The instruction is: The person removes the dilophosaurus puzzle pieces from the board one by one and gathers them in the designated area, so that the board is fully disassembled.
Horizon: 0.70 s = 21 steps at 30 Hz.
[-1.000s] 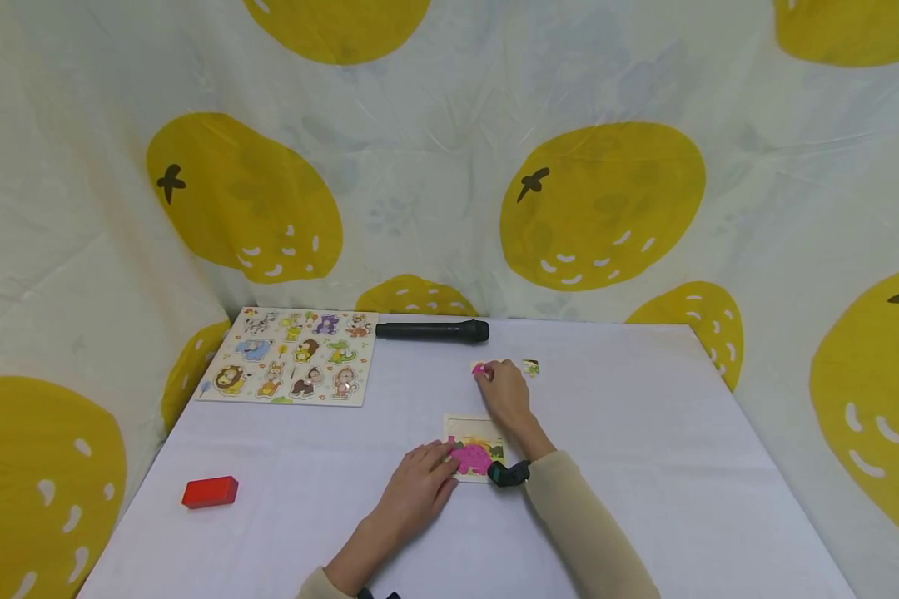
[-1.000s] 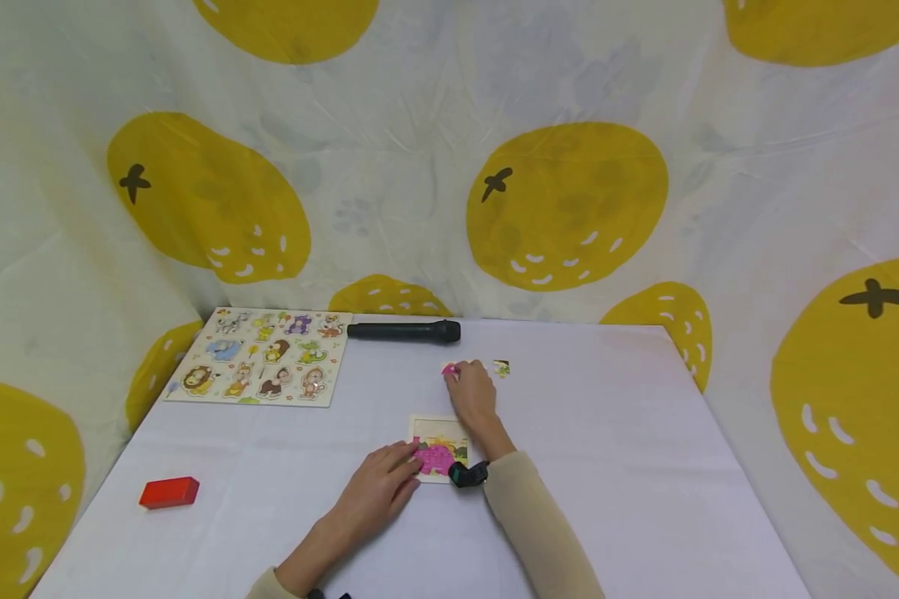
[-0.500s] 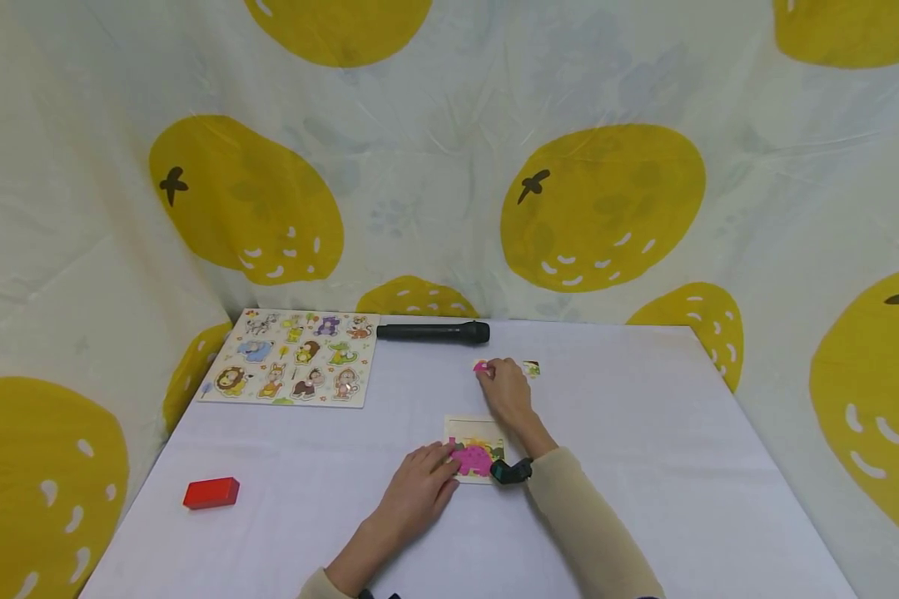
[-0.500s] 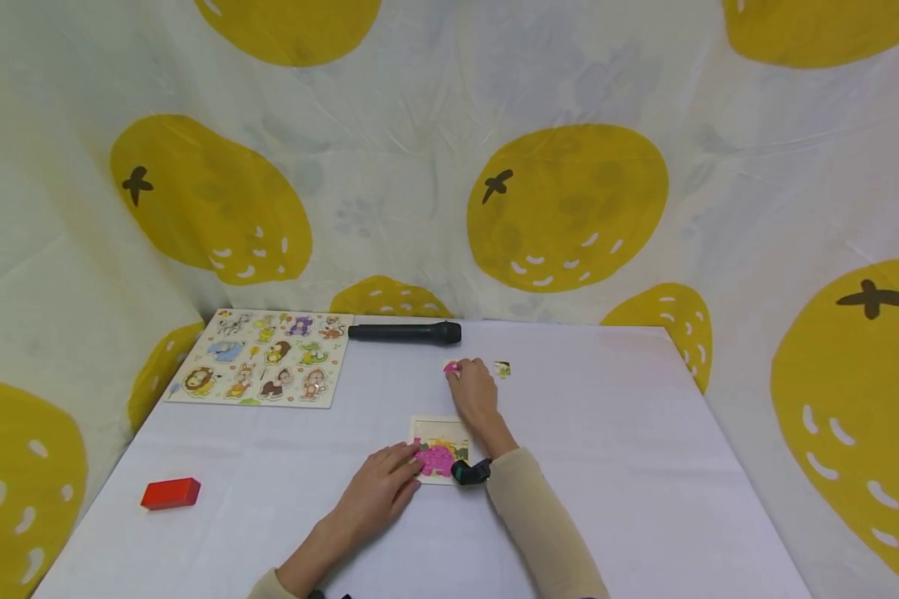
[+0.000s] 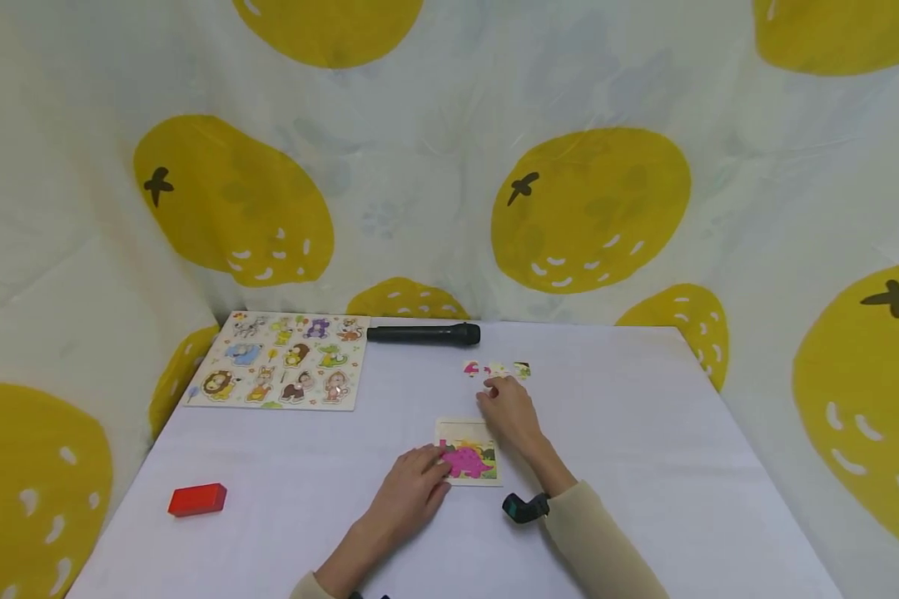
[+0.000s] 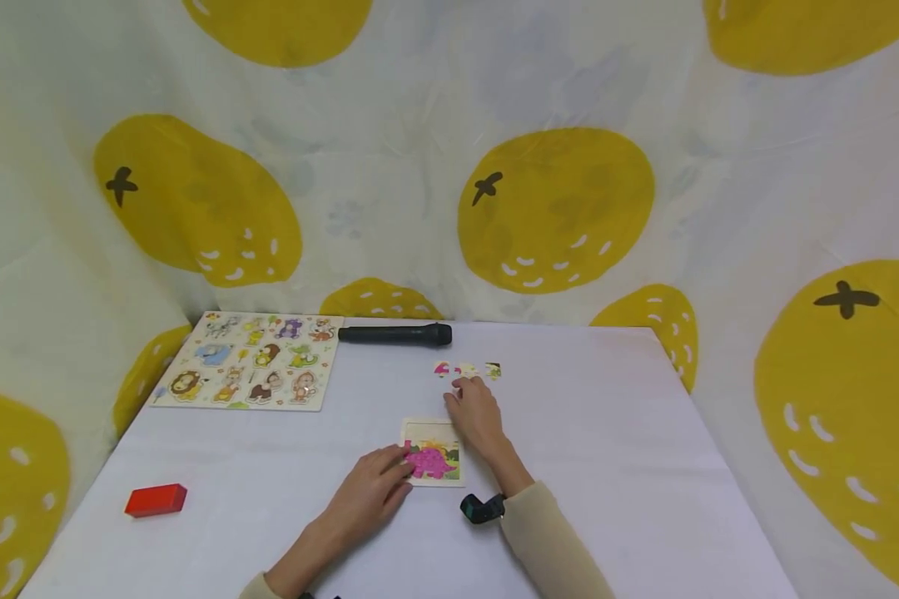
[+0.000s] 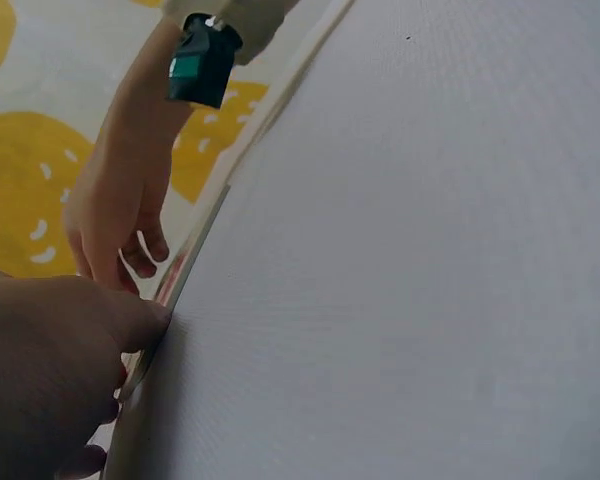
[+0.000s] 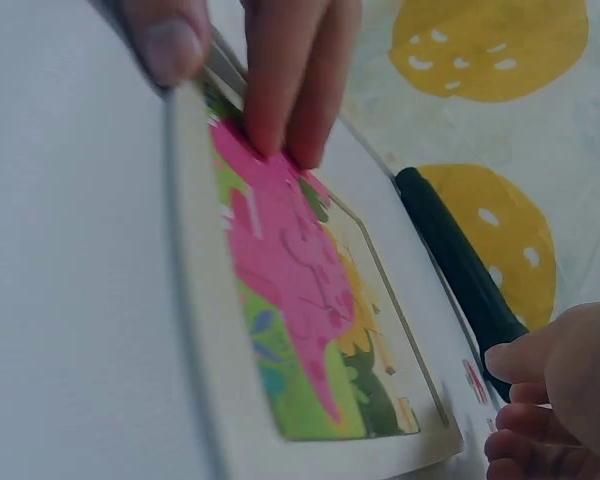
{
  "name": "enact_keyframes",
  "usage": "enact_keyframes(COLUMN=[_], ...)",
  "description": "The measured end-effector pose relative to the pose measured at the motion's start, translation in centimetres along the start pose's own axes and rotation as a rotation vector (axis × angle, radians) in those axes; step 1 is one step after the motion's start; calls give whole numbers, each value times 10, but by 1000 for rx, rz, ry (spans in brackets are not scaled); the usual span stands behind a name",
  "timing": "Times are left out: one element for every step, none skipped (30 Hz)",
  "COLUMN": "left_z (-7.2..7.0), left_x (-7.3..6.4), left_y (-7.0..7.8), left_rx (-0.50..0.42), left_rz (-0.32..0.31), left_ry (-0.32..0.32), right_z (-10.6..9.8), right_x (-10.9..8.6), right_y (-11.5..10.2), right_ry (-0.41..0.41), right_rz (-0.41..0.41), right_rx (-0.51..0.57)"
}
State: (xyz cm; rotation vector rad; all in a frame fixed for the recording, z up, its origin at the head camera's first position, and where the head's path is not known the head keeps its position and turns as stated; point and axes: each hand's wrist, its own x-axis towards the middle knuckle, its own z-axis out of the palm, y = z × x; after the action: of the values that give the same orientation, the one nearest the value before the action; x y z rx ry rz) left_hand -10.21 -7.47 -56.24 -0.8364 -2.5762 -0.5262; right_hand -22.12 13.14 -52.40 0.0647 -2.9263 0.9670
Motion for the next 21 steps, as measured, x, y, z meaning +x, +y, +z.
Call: enact_keyframes(left_z=[0, 1, 1, 1, 1, 1, 2, 2, 2, 3, 3, 3, 4, 4, 5, 5, 6, 6, 6, 7, 7], left_x=[-1, -1, -1, 0, 1, 2, 3, 4, 5, 6, 7, 7, 8, 8, 9, 9, 9, 9, 9, 9, 9], left_y=[0, 0, 0, 0, 1, 2, 2, 3, 4, 5, 5, 6, 6, 7, 7, 8, 8, 9, 9, 10, 10], left_rx=[0, -2, -4, -9, -12, -15, -16, -14, -9, -8, -5, -1, 1, 4, 7, 10, 16, 21, 30, 40, 48], left_rz=[0, -1, -2, -3, -2, -2, 0, 4, 6, 9, 12, 14, 14, 15, 14, 15, 16, 18, 20, 24, 28], left_ry=[3, 5, 6, 6, 6, 9, 10, 11, 11, 9, 5, -1, -10, -20, -30, -36, -43, -49, -52, -53, -51], right_z=[0, -1, -2, -3, -5, -6, -7, -8, -9, -10, -11, -12, -12, -12, -13, -13, -13, -14, -14, -15, -15], right_x=[-5, -9, -14, -18, -23, -27, -31, -36, -40, -44, -48, -52, -56, -60, -63, -66, -69, -72, -75, -77, -78], right_y=[1, 1, 2, 2, 3, 4, 5, 5, 6, 6, 6, 7, 7, 8, 8, 9, 10, 11, 11, 12, 12], right_ry=[-2, -3, -4, -6, -9, -16, -27, -39, -48, -56, -65, -74, -81, -87, -91, -95, -97, -98, -102, -106, -112], right_rz=[-18, -31, -44, -58, -70, -78, -83, -84, -94, -101, -103, -105, -106, -106, -111, -112, -117, -126, -135, -145, -151], right_rx=[0, 3, 8, 9, 11, 13, 11, 14, 12, 7, 3, 1, -4, -8, -15, -21, -28, -32, -36, -41, -39])
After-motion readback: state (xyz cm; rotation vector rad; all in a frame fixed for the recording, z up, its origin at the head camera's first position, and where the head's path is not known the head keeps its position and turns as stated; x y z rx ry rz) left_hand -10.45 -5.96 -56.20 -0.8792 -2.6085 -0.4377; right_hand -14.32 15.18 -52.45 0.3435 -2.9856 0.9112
